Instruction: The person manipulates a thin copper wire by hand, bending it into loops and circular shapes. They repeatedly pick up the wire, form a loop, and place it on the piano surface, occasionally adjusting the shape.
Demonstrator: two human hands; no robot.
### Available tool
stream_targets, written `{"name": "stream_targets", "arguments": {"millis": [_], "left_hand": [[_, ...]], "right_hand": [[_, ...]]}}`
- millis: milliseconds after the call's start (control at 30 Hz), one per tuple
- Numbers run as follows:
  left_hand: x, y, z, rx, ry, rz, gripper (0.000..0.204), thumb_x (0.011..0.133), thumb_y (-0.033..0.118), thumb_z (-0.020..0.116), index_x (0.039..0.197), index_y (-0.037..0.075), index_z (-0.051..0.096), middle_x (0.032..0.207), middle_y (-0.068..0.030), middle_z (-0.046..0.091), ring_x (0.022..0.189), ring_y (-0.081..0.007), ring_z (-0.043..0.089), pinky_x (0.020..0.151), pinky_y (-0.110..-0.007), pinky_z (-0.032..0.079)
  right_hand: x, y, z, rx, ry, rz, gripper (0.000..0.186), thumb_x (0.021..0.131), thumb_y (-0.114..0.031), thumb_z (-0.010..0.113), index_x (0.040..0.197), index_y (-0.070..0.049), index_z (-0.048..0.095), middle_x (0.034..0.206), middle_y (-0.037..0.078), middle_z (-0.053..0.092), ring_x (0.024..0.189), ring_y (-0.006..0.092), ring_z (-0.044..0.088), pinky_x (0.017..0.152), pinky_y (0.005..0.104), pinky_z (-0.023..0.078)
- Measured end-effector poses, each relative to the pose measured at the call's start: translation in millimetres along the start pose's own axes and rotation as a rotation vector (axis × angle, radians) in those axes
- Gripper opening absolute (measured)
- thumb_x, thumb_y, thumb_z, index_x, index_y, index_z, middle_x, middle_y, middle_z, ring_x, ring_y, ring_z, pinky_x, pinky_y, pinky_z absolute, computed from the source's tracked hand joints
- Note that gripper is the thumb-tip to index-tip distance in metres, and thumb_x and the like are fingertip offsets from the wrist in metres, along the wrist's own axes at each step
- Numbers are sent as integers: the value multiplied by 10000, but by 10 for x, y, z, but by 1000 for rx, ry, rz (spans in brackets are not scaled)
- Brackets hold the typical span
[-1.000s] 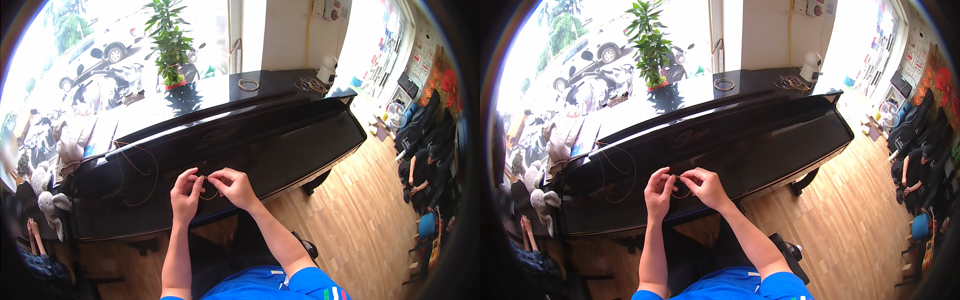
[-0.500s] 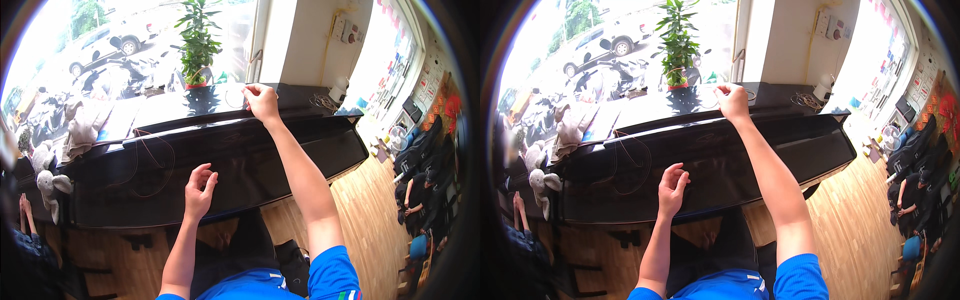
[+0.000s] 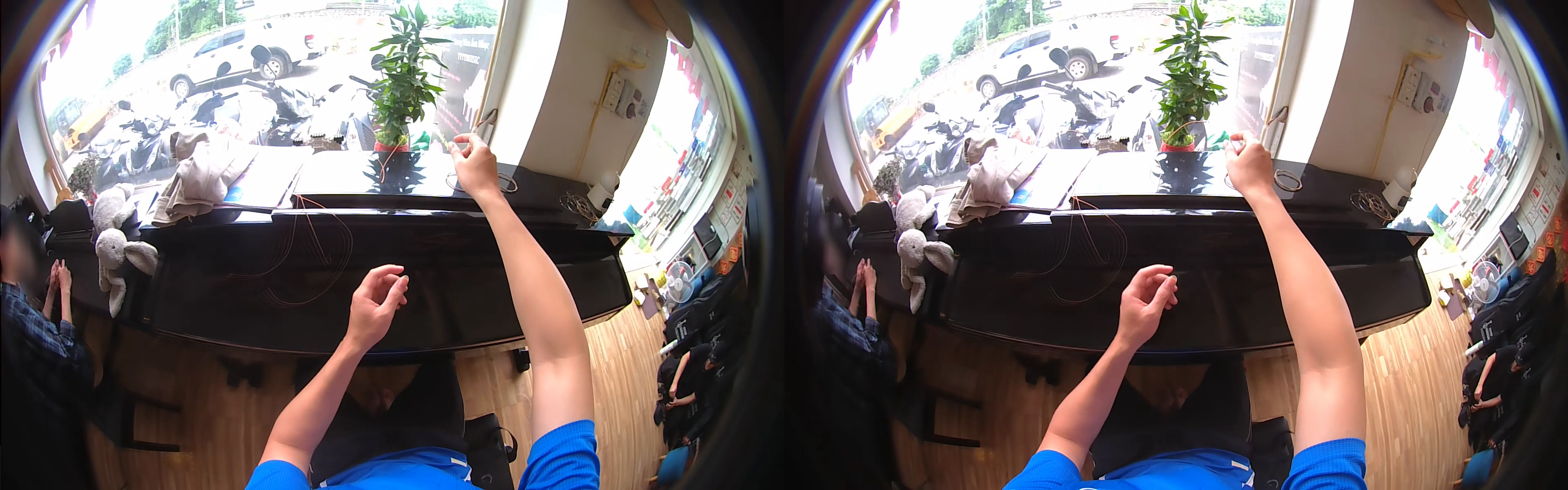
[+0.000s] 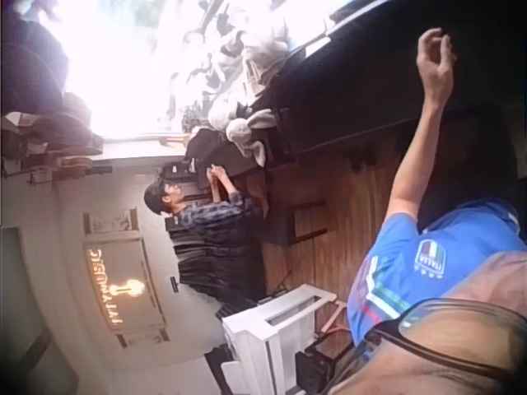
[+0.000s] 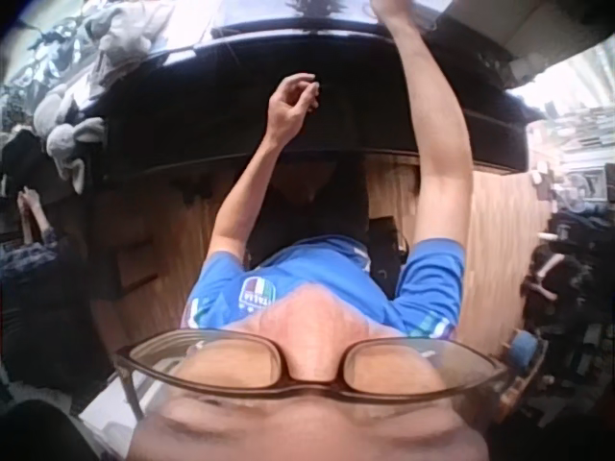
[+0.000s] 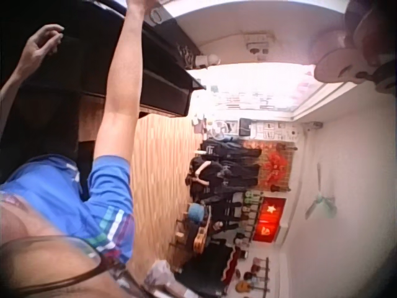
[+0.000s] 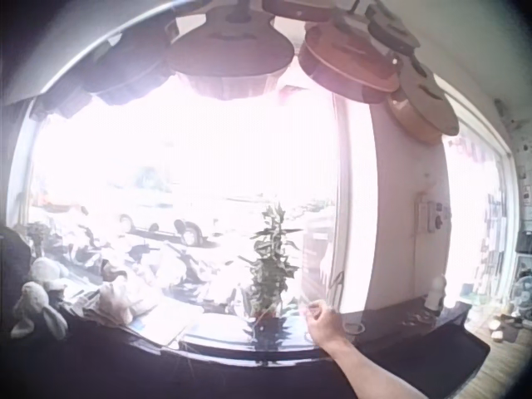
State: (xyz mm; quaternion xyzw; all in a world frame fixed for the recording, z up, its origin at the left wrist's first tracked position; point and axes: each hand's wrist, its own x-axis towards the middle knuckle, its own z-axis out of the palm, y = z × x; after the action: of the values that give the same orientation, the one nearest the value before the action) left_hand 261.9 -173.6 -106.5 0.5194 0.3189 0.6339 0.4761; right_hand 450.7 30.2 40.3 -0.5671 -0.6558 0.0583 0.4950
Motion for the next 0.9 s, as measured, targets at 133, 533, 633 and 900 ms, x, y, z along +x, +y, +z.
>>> {"name": "stream_targets", "arguments": {"millis": [133, 533, 633, 900], "left_hand": [[662, 876, -327, 195, 225, 396, 164, 971, 130, 645, 1096, 23, 642, 830, -45, 651, 638, -55, 580, 523, -184, 444], [2099, 1589, -1436, 1498, -127, -313, 439, 841, 490, 614, 1077, 147, 751, 1119, -150, 712, 1070, -287, 651, 947, -388, 487], [2257, 1606, -1541, 1149, -18, -413, 457, 801, 455, 653, 1058, 86, 738, 1071, -96, 697, 1004, -230, 610, 885, -385, 468], [2496, 1582, -1534, 1274, -125, -481, 543, 893, 531, 618, 1276, 146, 614, 1179, -62, 681, 1035, -200, 648, 926, -417, 513]], "right_hand": [[-274, -80, 202, 18, -9, -13, 218, 915, -210, 652, 1084, -71, 649, 766, 114, 705, 789, 313, 707, 735, 430, 538], [-521, -146, 242, 89, -2, -84, 219, 916, -148, 627, 1117, -63, 613, 739, 127, 692, 734, 323, 702, 709, 450, 540], [-538, -135, 225, 76, 19, -95, 219, 913, -148, 628, 1116, -64, 615, 736, 124, 692, 732, 319, 703, 710, 447, 540], [-488, -115, 241, 192, 33, -73, 217, 923, -137, 624, 1121, -47, 618, 676, 99, 667, 651, 262, 677, 673, 401, 522]]}}
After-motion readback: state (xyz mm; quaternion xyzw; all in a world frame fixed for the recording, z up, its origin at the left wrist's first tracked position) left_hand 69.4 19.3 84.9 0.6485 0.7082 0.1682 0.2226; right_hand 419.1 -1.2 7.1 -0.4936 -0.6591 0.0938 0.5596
